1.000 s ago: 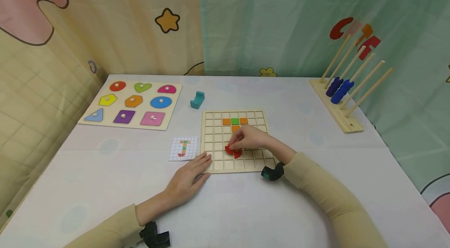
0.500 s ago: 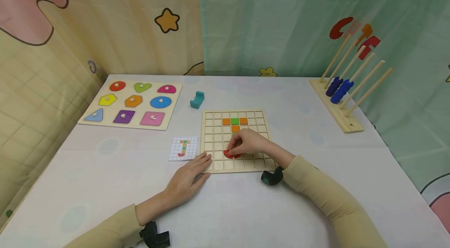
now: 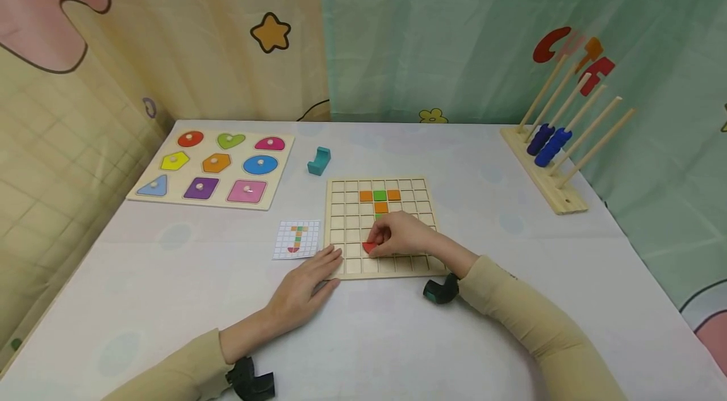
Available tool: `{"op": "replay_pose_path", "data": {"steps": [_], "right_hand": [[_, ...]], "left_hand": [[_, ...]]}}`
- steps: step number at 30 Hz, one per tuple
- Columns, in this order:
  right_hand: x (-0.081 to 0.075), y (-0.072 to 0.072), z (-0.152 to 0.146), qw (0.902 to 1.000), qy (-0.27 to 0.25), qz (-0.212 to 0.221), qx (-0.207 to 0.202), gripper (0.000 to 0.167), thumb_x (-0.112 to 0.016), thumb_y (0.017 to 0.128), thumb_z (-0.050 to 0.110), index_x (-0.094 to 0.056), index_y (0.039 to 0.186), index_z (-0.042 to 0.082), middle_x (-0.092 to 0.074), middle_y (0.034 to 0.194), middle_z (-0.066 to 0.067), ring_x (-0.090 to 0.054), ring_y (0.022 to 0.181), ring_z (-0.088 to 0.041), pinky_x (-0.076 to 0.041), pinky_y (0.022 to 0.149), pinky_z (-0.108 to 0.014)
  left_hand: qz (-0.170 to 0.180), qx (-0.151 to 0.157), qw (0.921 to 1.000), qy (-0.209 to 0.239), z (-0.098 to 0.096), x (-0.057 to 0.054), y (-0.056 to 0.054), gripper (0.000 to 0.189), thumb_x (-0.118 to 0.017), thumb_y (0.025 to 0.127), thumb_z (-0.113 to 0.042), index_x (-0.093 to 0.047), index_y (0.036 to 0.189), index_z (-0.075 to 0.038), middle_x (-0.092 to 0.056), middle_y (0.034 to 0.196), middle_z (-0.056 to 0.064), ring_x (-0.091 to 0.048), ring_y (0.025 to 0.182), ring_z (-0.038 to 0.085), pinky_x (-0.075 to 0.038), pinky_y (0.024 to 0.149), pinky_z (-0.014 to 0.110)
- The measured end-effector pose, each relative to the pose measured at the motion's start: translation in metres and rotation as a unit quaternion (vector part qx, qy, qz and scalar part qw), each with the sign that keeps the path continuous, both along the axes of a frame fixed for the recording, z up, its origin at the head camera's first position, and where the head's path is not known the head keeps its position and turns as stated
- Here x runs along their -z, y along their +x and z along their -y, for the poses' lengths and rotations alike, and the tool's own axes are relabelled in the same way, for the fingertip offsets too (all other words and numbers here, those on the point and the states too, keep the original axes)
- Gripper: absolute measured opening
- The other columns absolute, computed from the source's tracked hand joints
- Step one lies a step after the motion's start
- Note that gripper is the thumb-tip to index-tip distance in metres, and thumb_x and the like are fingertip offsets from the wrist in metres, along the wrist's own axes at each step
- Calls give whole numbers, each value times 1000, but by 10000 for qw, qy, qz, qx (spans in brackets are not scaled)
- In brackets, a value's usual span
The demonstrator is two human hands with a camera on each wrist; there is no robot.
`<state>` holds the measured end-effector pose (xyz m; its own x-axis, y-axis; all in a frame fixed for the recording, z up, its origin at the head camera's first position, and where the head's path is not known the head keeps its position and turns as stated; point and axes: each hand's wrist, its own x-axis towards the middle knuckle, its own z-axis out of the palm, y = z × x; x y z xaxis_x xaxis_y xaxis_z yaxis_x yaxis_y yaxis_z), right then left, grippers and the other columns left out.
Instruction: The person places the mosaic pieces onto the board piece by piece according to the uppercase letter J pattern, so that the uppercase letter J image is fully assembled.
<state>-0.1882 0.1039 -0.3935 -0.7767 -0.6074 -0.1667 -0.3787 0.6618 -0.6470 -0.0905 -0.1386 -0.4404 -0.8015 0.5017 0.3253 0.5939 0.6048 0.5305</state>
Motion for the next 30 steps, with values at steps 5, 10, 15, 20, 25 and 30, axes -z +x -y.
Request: {"op": "replay_pose_path", "data": {"steps": [5,10,15,20,25,30], "right_hand": [[4,0,-7,9999,-144,-61,-63,23,-80,74,28,-71,91,15,-59,75,7,-54,67,-10,-48,61,-24],[5,4,-23,9989,-407,-14,-243,27,-79,75,22,-71,100,12,-61,81,7,-56,74,-10,-51,67,-24],[4,13,-45,9978,-585,19,-327,26,-77,79,19,-70,102,12,-60,84,7,-56,77,-10,-51,69,-23],[4,21,-68,9972,-663,-90,-340,22,-74,81,18,-70,102,12,-62,87,8,-56,78,-8,-51,71,-23],[2,28,-88,9978,-618,-165,-154,21,-72,83,17,-69,103,11,-62,87,8,-57,78,-8,-52,72,-24],[-2,34,-106,9990,-242,-375,101,23,-70,85,19,-67,106,12,-62,87,11,-57,78,-7,-52,71,-24]], "left_hand": [[-63,22,10000,-13,-1,1,-1,42,-62,91,-16,-55,129,0,-49,139,7,-36,134,21,-35,105,40],[-207,55,9998,-58,-3,0,0,42,-63,90,-14,-56,128,2,-49,138,10,-38,133,22,-36,104,41],[-278,89,9994,-166,-3,0,0,41,-61,91,-13,-55,128,3,-49,138,11,-38,133,23,-36,104,40],[-234,85,9995,-200,-2,-1,1,40,-59,92,-11,-54,129,3,-48,139,11,-37,133,22,-36,105,39],[-235,14,9987,-442,-4,-3,3,40,-59,92,-11,-54,129,3,-48,138,11,-36,134,22,-35,105,39],[-507,48,9912,-1224,-4,-11,5,41,-57,93,-17,-55,130,0,-49,139,10,-39,132,21,-37,104,37]]}}
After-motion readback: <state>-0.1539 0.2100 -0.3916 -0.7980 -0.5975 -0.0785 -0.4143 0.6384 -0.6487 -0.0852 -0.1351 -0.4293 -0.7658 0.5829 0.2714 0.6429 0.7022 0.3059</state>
